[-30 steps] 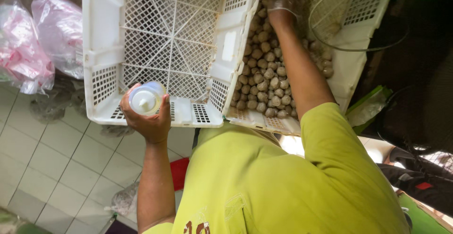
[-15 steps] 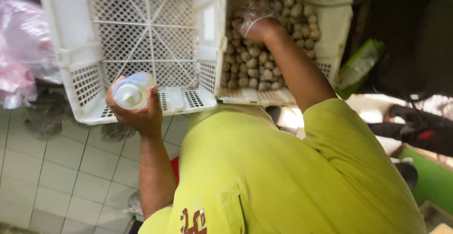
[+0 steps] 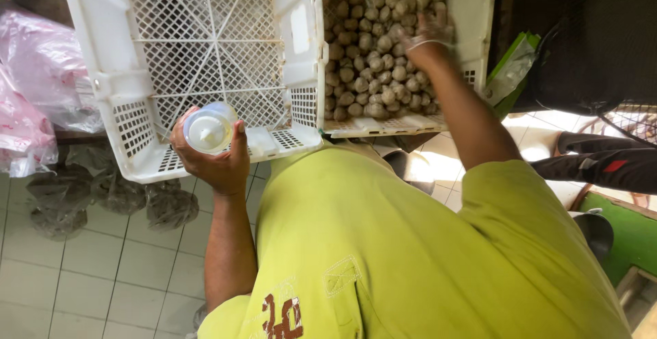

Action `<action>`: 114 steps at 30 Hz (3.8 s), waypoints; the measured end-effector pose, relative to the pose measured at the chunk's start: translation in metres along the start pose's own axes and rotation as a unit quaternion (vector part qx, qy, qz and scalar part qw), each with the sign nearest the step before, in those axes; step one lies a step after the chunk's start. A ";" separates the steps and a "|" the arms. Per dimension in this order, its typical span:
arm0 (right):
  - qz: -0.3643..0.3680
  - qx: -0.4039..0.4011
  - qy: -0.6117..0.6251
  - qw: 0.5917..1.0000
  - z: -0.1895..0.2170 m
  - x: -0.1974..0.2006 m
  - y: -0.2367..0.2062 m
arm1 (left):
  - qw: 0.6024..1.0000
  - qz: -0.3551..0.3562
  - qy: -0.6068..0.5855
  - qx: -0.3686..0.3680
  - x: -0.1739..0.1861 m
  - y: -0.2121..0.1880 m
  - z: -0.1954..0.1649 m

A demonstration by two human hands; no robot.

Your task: The person holds open a plastic bag inside a crate and places round meatballs into it one at a time, then ties the filled bag and sets it aside. Later, the person squeezes liquid from a squeeze bottle over the meatballs in a crate and continues bagging them.

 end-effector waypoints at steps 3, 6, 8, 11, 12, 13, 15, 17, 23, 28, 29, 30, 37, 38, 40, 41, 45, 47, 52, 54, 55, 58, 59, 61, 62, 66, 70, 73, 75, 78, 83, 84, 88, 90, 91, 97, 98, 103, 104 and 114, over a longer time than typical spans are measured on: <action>0.055 -0.056 0.152 0.985 0.024 -0.009 0.008 | 1.000 -0.003 -0.005 -0.012 0.000 -0.001 -0.001; 0.063 0.009 0.163 0.985 0.062 -0.006 0.009 | 1.000 -0.002 -0.014 -0.014 0.001 -0.002 -0.002; 0.096 0.046 0.079 0.991 0.098 -0.008 -0.007 | 0.999 -0.009 -0.029 -0.012 0.001 -0.002 -0.002; 0.182 0.125 -0.041 0.975 0.129 -0.016 -0.049 | 1.000 0.000 -0.031 -0.006 0.000 -0.003 -0.001; 0.205 0.149 -0.052 0.966 0.129 -0.017 -0.061 | 1.000 0.004 -0.024 -0.009 0.000 -0.003 -0.001; 0.223 0.174 -0.042 0.958 0.127 -0.015 -0.066 | 1.000 0.004 -0.017 -0.013 -0.001 -0.002 -0.001; 0.257 0.228 -0.028 0.939 0.108 -0.006 -0.065 | 0.999 0.000 -0.019 -0.029 -0.001 -0.001 -0.002; 0.224 0.224 0.098 0.944 0.081 0.015 -0.033 | 0.999 -0.007 -0.011 -0.036 -0.001 0.000 -0.002; -0.017 0.053 0.028 0.998 0.025 0.041 0.066 | 1.000 -0.012 0.005 -0.008 -0.003 -0.001 0.000; 0.027 0.061 0.127 0.990 0.084 0.009 0.074 | 0.999 -0.018 0.034 0.013 -0.003 -0.003 0.003; 0.046 0.057 0.155 0.985 0.093 0.002 0.071 | 0.999 -0.022 0.042 0.012 -0.003 -0.003 0.003; 0.068 0.048 0.182 0.980 0.098 -0.004 0.061 | 0.999 -0.022 0.048 0.014 -0.003 -0.004 0.002; 0.267 0.227 -0.040 0.936 0.096 0.003 -0.038 | 1.000 -0.013 0.012 -0.011 -0.002 -0.002 -0.002; 0.287 0.246 -0.051 0.925 0.082 0.006 -0.048 | 1.000 -0.011 -0.008 -0.013 -0.002 -0.002 -0.003; 0.275 0.288 0.076 0.914 0.052 0.020 -0.059 | 0.999 -0.010 -0.043 -0.018 -0.001 -0.002 -0.002; 0.206 0.228 0.065 0.949 0.034 0.024 -0.063 | 0.999 -0.001 -0.044 -0.014 0.000 -0.002 -0.002; 0.188 0.011 0.051 0.981 0.010 0.019 -0.083 | 0.998 0.033 -0.046 -0.026 0.002 -0.001 0.000; 0.218 0.010 0.036 0.975 0.032 0.012 -0.095 | 0.997 0.046 -0.040 -0.040 0.004 0.002 0.000; 0.232 -0.086 0.147 0.958 0.106 0.010 -0.103 | 0.995 0.069 -0.045 -0.063 0.008 0.004 -0.002; 0.214 -0.035 0.168 0.962 0.126 0.016 -0.104 | 0.994 0.070 -0.051 -0.067 0.009 0.004 -0.002; 0.207 0.014 0.150 0.967 0.134 0.015 -0.108 | 0.994 0.075 -0.052 -0.066 0.010 0.003 -0.002; 0.227 0.101 0.046 0.967 0.137 -0.001 -0.125 | 0.991 0.085 -0.050 -0.085 0.010 0.003 -0.002; 0.240 0.128 0.007 0.962 0.133 -0.009 -0.130 | 0.991 0.083 -0.058 -0.090 0.010 0.004 -0.002; 0.266 0.190 -0.055 0.943 0.126 -0.026 -0.132 | 0.990 0.084 -0.069 -0.094 0.009 0.005 -0.002; 0.260 0.210 -0.082 0.939 0.121 -0.033 -0.127 | 0.991 0.085 -0.068 -0.084 0.008 0.005 -0.002; 0.153 0.258 -0.246 0.922 0.101 -0.034 -0.098 | 0.992 0.083 -0.067 -0.068 0.008 0.005 -0.001; 0.169 0.206 -0.396 0.879 0.076 -0.005 -0.078 | 0.994 0.081 -0.047 -0.064 0.009 0.002 0.001; 0.146 0.100 -0.246 0.953 0.053 0.029 -0.076 | 0.993 0.080 -0.052 -0.067 0.008 0.002 0.001; 0.139 0.013 -0.085 0.986 0.039 0.039 -0.086 | 0.993 0.081 -0.053 -0.067 0.007 0.002 0.001; 0.185 -0.100 0.088 0.974 0.025 0.034 -0.108 | 0.993 0.085 -0.043 -0.069 0.007 0.003 -0.001; 0.300 -0.042 0.037 0.952 0.059 0.005 -0.117 | 0.994 0.083 -0.033 -0.065 0.006 0.003 -0.005; 0.299 -0.062 0.090 0.948 0.071 0.000 -0.117 | 0.994 0.083 -0.035 -0.065 0.006 0.003 -0.004; 0.302 -0.062 0.239 0.921 0.098 0.012 -0.114 | 0.996 0.067 -0.028 -0.059 0.003 0.001 -0.004; 0.331 -0.022 0.329 0.884 0.108 0.030 -0.111 | 0.995 0.070 -0.035 -0.062 0.002 0.000 -0.004; 0.356 -0.006 0.394 0.847 0.110 0.041 -0.109 | 0.995 0.069 -0.034 -0.061 0.002 0.001 -0.004; 0.158 0.185 -0.072 0.967 0.134 0.054 -0.037 | 0.997 0.065 0.006 -0.052 0.002 0.003 -0.003; 0.103 0.231 -0.101 0.962 0.144 0.046 -0.019 | 0.996 0.063 0.016 -0.054 0.001 0.003 -0.002; -0.213 0.415 -0.173 0.867 0.172 -0.018 0.024 | 0.996 0.057 0.055 -0.052 0.000 0.002 -0.002; -0.280 0.398 -0.168 0.858 0.172 -0.020 0.027 | 0.996 0.050 0.052 -0.045 0.000 0.002 -0.002; 0.237 0.292 -0.236 0.896 0.083 0.009 -0.033 | 0.997 0.023 0.071 -0.014 -0.001 0.005 -0.003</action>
Point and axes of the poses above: each hand's wrist, its own y-axis towards the middle knuckle, its own x-axis out of the back of the hand, z = x × y, the point moved 3 cm from there along y, towards the middle knuckle, and after that the axes turned 4 degrees about -y, right-handed, at the moved point
